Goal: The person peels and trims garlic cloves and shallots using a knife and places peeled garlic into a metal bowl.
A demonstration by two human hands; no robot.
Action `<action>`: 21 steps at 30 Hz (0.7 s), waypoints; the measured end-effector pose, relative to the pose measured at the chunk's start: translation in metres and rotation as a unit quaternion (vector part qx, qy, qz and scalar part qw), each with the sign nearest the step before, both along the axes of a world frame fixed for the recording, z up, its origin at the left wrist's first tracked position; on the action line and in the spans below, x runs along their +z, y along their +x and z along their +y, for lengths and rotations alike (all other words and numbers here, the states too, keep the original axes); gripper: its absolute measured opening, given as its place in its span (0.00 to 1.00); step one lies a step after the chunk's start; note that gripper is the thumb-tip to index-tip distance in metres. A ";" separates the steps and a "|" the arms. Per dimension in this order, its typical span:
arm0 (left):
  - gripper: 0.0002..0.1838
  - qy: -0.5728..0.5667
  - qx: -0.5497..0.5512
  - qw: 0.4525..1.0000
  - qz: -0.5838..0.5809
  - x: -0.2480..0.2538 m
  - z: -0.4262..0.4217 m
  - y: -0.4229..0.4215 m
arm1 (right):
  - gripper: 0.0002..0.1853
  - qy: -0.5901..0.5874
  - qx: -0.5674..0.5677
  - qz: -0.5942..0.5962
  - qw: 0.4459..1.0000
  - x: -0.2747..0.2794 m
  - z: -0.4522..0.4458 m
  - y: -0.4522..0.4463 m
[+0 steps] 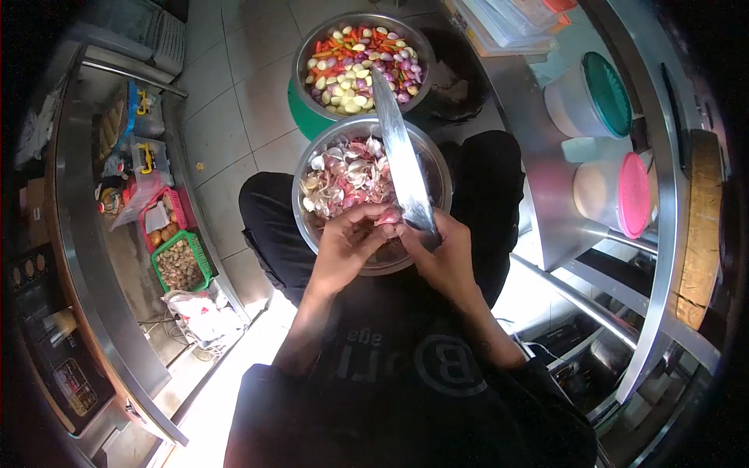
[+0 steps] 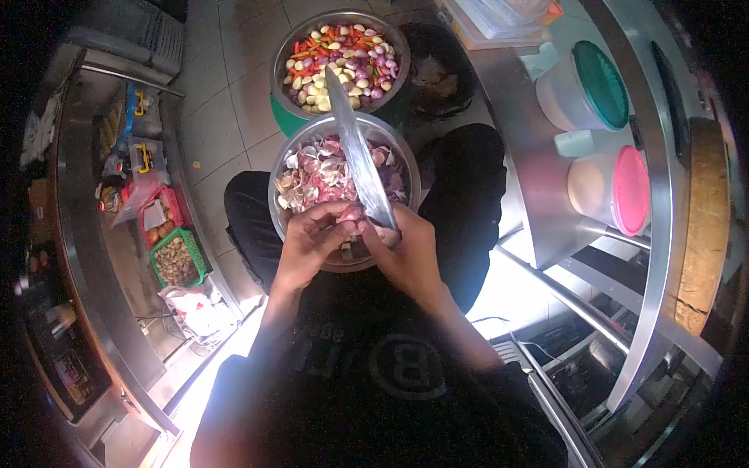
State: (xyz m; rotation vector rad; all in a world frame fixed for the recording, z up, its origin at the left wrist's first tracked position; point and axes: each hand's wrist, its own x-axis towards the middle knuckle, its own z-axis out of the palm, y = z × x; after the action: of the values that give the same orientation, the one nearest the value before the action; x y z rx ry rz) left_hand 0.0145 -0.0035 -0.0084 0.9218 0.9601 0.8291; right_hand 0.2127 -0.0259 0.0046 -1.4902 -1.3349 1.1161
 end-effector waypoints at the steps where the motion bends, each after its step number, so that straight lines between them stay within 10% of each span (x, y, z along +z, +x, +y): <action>1: 0.16 0.009 0.003 1.000 0.020 -0.001 0.000 0.000 | 0.12 0.014 0.003 -0.031 0.999 0.003 0.001 0.001; 12: 0.13 0.187 0.002 0.967 0.175 0.002 -0.007 0.006 | 0.13 0.048 -0.003 -0.034 0.998 0.006 0.001 -0.002; 21: 0.09 -0.004 0.077 0.996 0.042 0.005 -0.012 0.006 | 0.12 0.102 0.034 -0.096 0.990 0.012 -0.005 -0.004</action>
State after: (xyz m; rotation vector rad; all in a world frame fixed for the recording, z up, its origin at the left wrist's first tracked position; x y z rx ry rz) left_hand 0.0209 -0.0151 -0.0037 0.8900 1.1164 0.9216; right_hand 0.2091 -0.0313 0.0163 -1.4375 -1.5929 0.8636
